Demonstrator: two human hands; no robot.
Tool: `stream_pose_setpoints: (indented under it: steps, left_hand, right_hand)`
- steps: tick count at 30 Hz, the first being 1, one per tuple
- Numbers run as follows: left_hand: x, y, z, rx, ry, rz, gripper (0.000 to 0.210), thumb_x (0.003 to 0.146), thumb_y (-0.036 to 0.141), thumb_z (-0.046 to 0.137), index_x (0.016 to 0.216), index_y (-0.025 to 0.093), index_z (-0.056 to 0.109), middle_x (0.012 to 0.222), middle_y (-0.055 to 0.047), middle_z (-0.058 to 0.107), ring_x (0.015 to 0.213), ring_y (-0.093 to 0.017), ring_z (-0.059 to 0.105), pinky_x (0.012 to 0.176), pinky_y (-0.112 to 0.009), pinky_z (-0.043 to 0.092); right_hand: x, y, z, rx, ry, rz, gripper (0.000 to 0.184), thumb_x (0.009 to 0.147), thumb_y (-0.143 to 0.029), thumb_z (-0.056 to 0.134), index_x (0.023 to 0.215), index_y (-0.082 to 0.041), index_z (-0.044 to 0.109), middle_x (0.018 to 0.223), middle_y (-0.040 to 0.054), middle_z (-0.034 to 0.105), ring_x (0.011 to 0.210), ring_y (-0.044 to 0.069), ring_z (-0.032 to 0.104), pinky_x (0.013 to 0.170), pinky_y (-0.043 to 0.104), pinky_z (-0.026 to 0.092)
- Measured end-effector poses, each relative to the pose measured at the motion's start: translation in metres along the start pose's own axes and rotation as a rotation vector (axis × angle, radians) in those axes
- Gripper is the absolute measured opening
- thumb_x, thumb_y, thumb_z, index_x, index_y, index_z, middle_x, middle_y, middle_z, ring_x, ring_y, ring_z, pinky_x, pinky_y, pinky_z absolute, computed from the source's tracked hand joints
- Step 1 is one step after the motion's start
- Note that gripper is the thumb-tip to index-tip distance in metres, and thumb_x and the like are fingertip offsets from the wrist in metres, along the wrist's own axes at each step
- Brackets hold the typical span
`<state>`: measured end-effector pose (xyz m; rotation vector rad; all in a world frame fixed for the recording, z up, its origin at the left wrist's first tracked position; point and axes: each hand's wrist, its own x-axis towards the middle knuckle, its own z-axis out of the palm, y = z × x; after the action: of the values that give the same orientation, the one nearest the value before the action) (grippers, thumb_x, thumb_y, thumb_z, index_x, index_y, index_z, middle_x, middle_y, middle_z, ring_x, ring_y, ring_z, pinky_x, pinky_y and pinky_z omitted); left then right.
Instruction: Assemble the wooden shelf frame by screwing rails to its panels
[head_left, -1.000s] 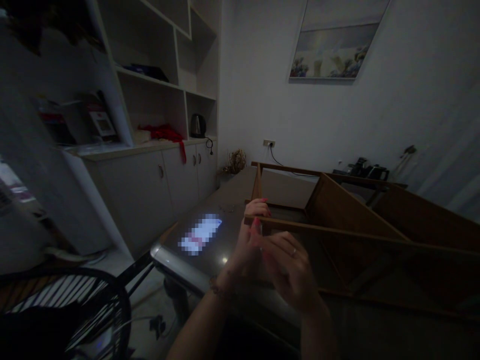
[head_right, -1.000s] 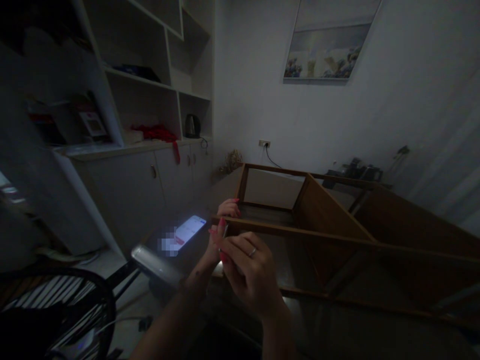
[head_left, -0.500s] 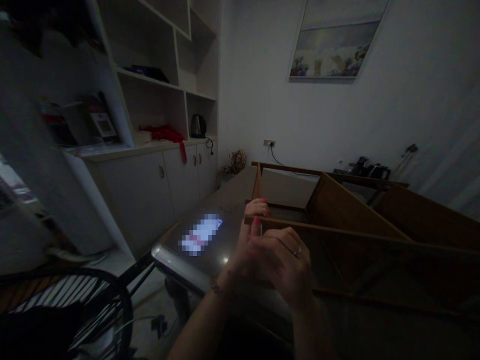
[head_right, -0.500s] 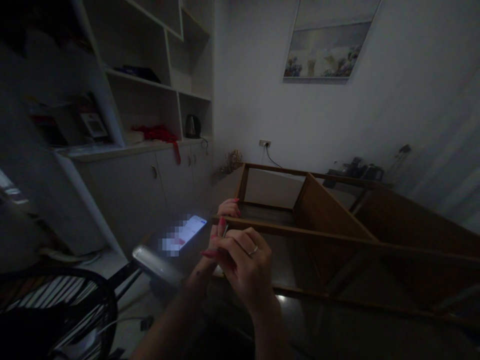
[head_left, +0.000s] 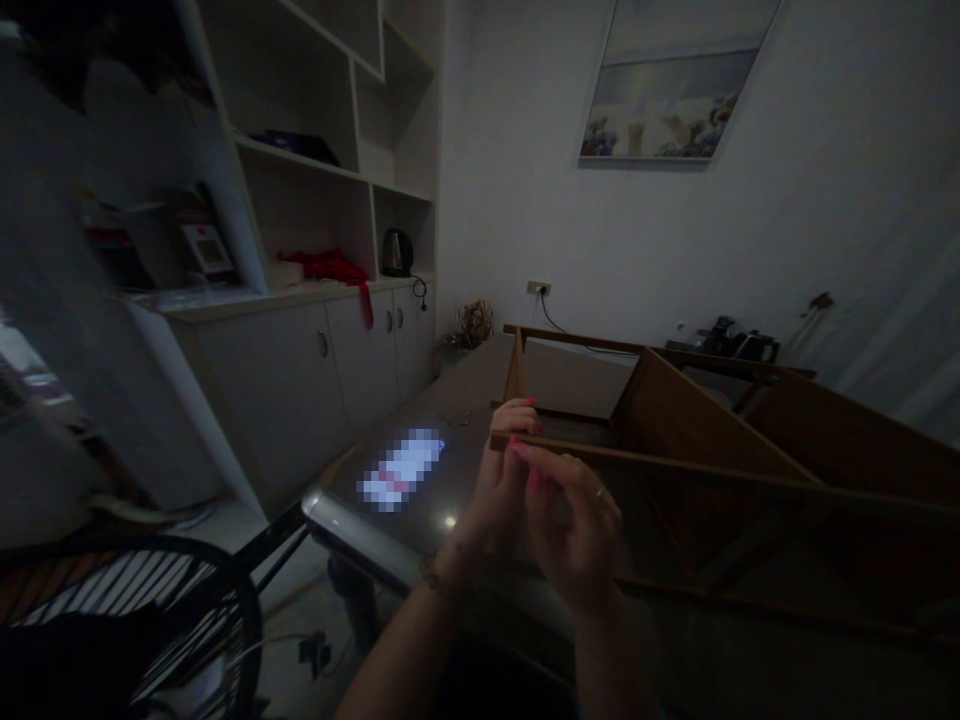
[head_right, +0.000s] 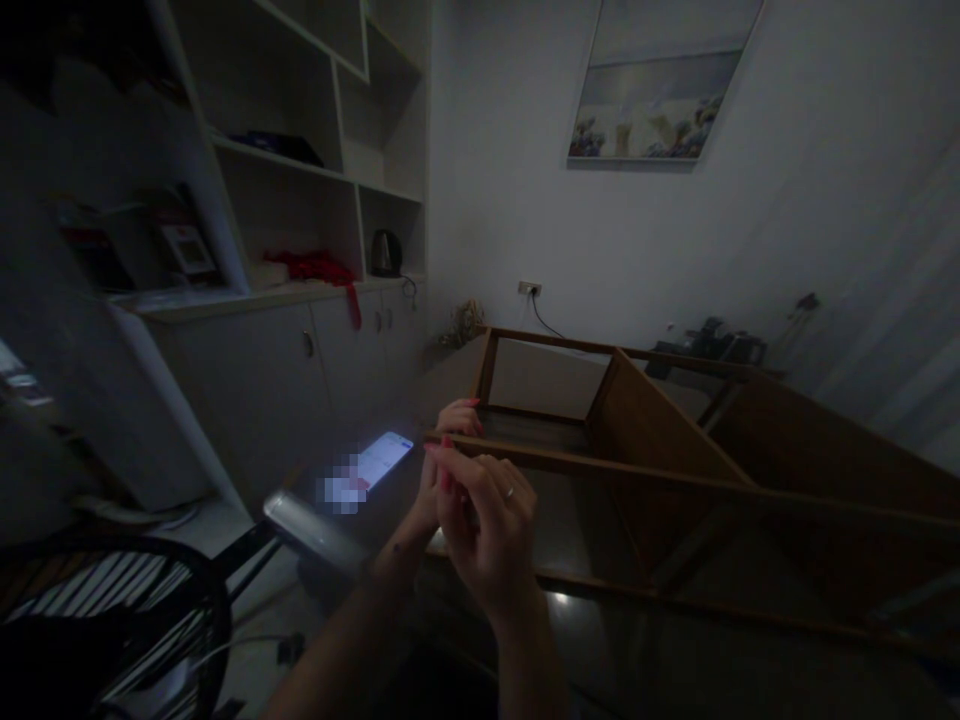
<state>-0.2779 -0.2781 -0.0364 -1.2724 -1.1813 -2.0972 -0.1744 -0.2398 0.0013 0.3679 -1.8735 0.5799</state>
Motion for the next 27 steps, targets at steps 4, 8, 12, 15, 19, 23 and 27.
stream_pose_setpoints:
  steps: [4,8,12,15,19,23,27]
  left_hand:
    - [0.002,-0.001,0.000,0.019,-0.004,0.033,0.033,0.100,0.044,0.032,0.089,0.021,0.053,0.096,-0.007,0.057,0.114,-0.023,0.052,0.104,-0.048,0.042]
    - [0.003,-0.004,-0.001,0.038,-0.011,0.059,0.034,0.101,0.043,0.030,0.089,0.021,0.053,0.096,-0.007,0.057,0.114,-0.024,0.052,0.103,-0.047,0.041]
    - [0.001,-0.006,-0.002,0.049,-0.009,0.077,0.033,0.101,0.042,0.029,0.091,0.021,0.053,0.097,-0.007,0.057,0.110,-0.023,0.053,0.101,-0.045,0.041]
    - [0.001,-0.003,-0.003,0.065,-0.019,0.052,0.031,0.102,0.040,0.029,0.091,0.022,0.052,0.096,-0.006,0.056,0.106,-0.021,0.052,0.102,-0.044,0.041]
    - [0.001,0.003,-0.003,0.048,-0.022,0.023,0.028,0.101,0.037,0.030,0.091,0.022,0.053,0.094,-0.007,0.055,0.104,-0.021,0.051,0.102,-0.044,0.041]
    - [0.003,0.004,-0.001,0.059,-0.020,0.043,0.030,0.101,0.039,0.030,0.091,0.022,0.052,0.092,-0.006,0.055,0.105,-0.022,0.052,0.102,-0.045,0.041]
    - [0.003,0.001,-0.001,0.045,-0.009,0.054,0.029,0.101,0.038,0.031,0.093,0.022,0.053,0.094,-0.006,0.056,0.108,-0.022,0.052,0.103,-0.046,0.040]
  right_hand:
    - [-0.002,0.001,-0.002,0.150,0.002,0.089,0.026,0.094,-0.011,0.052,0.113,-0.026,0.063,0.088,-0.0004,0.067,0.077,0.011,0.062,0.071,0.025,0.050]
    - [-0.009,0.003,-0.002,0.196,0.012,0.115,0.021,0.094,-0.012,0.055,0.107,-0.025,0.065,0.087,-0.0009,0.069,0.077,0.010,0.065,0.070,0.022,0.052]
    - [-0.016,0.004,0.000,0.179,0.091,0.145,0.013,0.092,-0.015,0.061,0.101,-0.023,0.064,0.085,-0.0015,0.072,0.075,0.010,0.068,0.067,0.020,0.053]
    - [-0.019,0.005,0.003,0.156,0.169,0.146,0.008,0.089,-0.018,0.066,0.095,-0.023,0.064,0.081,-0.0020,0.072,0.070,0.011,0.069,0.060,0.018,0.053]
    - [-0.018,0.007,0.003,0.061,0.143,0.040,0.007,0.087,-0.016,0.068,0.090,-0.021,0.063,0.077,-0.0007,0.070,0.068,0.012,0.067,0.062,0.022,0.053]
    - [-0.015,0.006,0.000,-0.141,0.148,-0.060,0.007,0.088,-0.016,0.067,0.085,-0.019,0.061,0.070,-0.0004,0.067,0.062,0.011,0.062,0.061,0.025,0.048]
    - [-0.013,0.003,0.000,-0.173,0.185,-0.099,0.009,0.089,-0.012,0.063,0.093,-0.019,0.062,0.073,-0.0002,0.070,0.061,0.011,0.064,0.061,0.023,0.050]
